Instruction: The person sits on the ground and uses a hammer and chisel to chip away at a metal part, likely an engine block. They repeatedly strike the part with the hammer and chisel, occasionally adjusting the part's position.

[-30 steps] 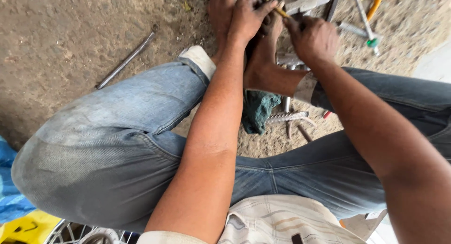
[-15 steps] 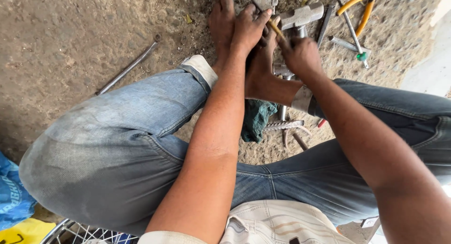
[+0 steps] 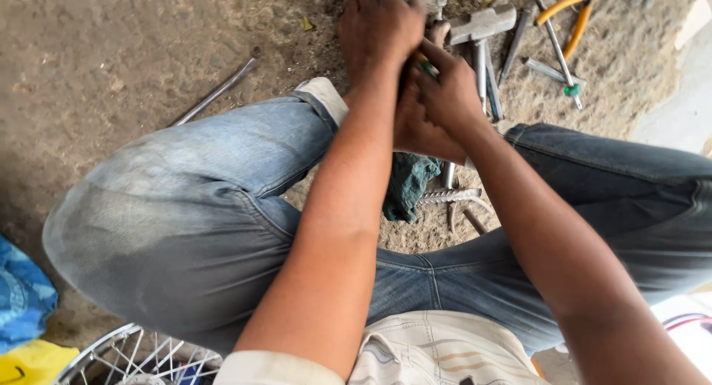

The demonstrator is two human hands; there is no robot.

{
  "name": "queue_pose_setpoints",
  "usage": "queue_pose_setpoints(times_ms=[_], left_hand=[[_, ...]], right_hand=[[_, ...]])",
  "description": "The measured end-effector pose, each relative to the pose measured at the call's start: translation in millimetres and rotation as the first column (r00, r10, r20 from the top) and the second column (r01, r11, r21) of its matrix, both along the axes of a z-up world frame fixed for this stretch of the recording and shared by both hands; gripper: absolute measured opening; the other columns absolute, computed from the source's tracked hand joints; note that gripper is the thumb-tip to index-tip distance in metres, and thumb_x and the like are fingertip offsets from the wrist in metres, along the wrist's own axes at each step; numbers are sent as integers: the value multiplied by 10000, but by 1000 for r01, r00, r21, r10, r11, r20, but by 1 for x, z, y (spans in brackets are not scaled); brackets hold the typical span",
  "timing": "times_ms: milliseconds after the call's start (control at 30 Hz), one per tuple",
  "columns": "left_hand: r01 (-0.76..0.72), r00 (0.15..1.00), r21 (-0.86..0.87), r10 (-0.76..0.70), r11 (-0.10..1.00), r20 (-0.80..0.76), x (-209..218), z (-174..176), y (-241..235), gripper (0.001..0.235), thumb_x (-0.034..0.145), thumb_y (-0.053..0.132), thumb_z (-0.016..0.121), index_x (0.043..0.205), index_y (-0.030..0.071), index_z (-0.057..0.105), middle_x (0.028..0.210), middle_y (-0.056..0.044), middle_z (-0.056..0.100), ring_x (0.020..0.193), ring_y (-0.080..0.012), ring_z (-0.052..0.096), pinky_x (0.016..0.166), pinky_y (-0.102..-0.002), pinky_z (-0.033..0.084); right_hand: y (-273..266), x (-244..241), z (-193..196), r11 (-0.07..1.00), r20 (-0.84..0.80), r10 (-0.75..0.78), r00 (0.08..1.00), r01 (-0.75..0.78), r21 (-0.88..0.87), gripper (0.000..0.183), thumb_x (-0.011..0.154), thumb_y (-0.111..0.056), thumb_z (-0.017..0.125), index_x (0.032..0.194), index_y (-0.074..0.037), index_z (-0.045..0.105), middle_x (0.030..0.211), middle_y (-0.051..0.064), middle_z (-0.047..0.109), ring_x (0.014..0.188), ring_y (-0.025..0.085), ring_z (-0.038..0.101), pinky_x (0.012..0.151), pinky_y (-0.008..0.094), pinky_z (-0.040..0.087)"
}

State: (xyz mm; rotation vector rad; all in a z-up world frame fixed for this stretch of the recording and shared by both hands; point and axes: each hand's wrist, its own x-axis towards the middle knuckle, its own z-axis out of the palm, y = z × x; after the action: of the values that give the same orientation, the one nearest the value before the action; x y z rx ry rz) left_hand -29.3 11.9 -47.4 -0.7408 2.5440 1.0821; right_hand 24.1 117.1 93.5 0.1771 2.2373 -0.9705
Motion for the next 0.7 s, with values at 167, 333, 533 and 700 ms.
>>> queue_pose_setpoints(times_ms=[167,333,533,700], left_hand=[[116,991,-250,-128,961,-34,19,23,-12,549,894,539,545,1245,144,691,1474,-181,536,1324,-358,519,1070,-544,433],[-3,1000,263,-4,965,24,6,11,5,799,1000,575,492,1611,78,364,1390,-248,613,1244,-416,624,1121,-521,499],[196,976,-159,-176,968,128,9,-8,3,594,1014,606,462,1464,225,540,1593,-161,429,1446,-354,435,1199,-552,367],[-231,928,-479,43,847,-371,-6,-50,19,605,987,688,311,1231,185,539,1072,-138,774,958,-295,742,852,-482,570]], right_hand=[[5,28,-18,967,-551,202,810,-253,-17,518,977,-21,672,1479,10,547,1164,224,748,917,220,725,770,378,599],[19,28,-37,1000,-161,0,987,-5,-29,561,962,-61,603,1509,-31,480,1164,200,750,742,154,720,676,324,596],[15,19,-29,972,-406,142,903,-205,-114,508,1093,-71,642,1571,-9,483,1237,224,759,873,131,748,730,315,640],[9,16,-15,999,24,-9,1000,8,52,592,1010,-124,579,1578,-136,413,972,208,766,536,115,606,476,324,553]])
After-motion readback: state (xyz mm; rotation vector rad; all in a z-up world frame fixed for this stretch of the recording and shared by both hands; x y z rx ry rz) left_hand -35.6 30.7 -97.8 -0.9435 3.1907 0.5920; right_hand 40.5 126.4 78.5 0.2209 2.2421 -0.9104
